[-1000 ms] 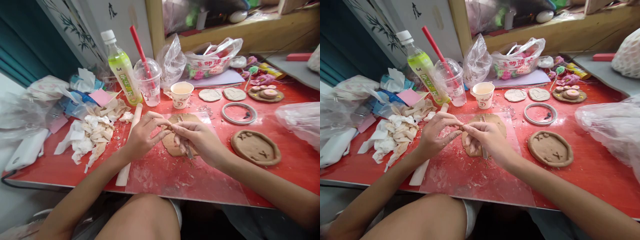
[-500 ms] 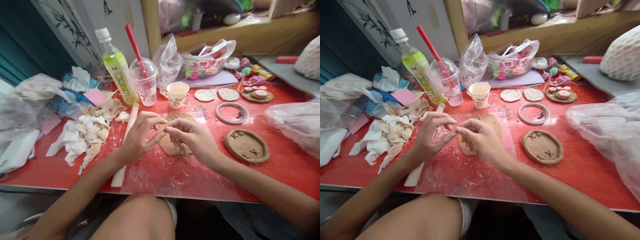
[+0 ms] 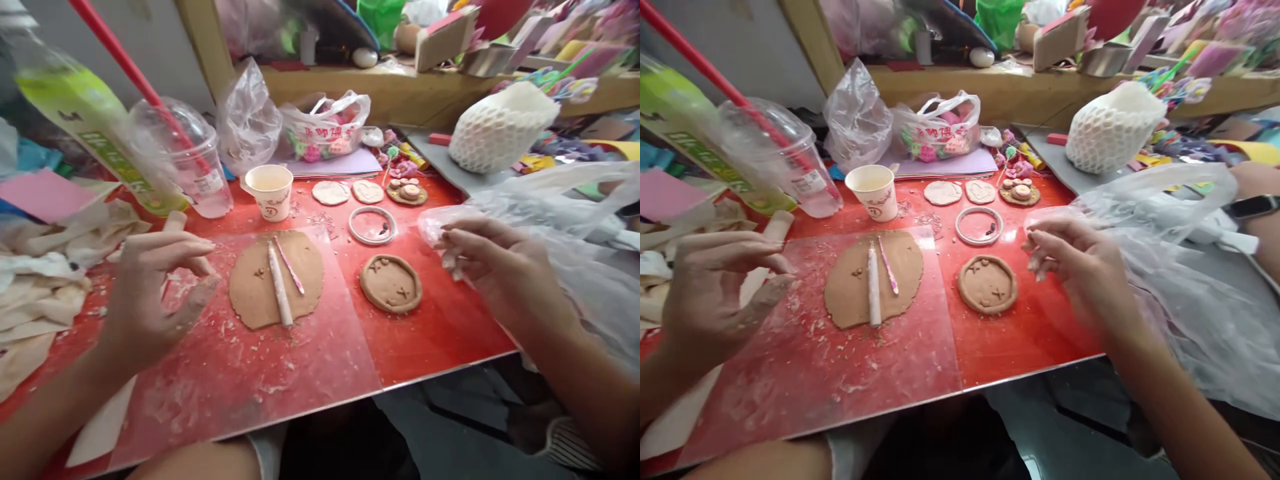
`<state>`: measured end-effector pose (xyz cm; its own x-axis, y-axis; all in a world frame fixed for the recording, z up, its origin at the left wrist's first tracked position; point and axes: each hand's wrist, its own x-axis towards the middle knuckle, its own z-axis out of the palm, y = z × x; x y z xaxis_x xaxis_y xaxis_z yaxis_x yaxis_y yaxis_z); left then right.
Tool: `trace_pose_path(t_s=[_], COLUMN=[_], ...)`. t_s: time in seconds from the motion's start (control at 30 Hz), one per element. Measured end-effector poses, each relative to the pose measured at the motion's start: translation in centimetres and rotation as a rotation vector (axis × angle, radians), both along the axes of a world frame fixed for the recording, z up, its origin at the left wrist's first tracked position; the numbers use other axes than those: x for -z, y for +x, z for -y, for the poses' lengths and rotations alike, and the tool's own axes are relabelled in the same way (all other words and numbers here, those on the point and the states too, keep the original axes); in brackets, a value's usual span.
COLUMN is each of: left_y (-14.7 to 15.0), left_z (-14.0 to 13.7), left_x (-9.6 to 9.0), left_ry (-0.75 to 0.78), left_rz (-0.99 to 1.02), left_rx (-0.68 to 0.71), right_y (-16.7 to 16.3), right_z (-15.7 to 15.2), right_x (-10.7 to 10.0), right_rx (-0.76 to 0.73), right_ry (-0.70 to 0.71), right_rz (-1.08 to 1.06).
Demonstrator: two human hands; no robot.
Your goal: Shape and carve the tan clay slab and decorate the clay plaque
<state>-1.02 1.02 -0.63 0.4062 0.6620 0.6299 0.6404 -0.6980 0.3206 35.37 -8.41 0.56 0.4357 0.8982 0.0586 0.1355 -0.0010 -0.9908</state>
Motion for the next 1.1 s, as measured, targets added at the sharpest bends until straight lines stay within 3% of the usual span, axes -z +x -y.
trace_pose_path(t_s=[0.13, 0.27, 0.67, 1.1], left_y=[0.3, 0.6, 0.5, 0.3], left_z=[-0.6, -0.6, -0.6, -0.2], left_x=[-0.3, -0.4, -0.6, -0.1], left_ry=[0.087, 0.096, 0.130, 0.058], left_rz=[-0.004, 0.047, -0.025, -0.137], left_rx=[0.077, 0.075, 0.086, -0.011], right_y=[0.2, -0.8, -1.2, -0.8], right_z=[1.1, 1.0, 1.0, 1.2], right_x=[1.7, 2.7, 3.5, 4.1], right_rx=[-0.064, -0.153, -0.081, -0.150], right_ry=[-0.139, -0.147, -0.147, -0.090], right_rz=[0.290, 0.552, 0.594, 0.697])
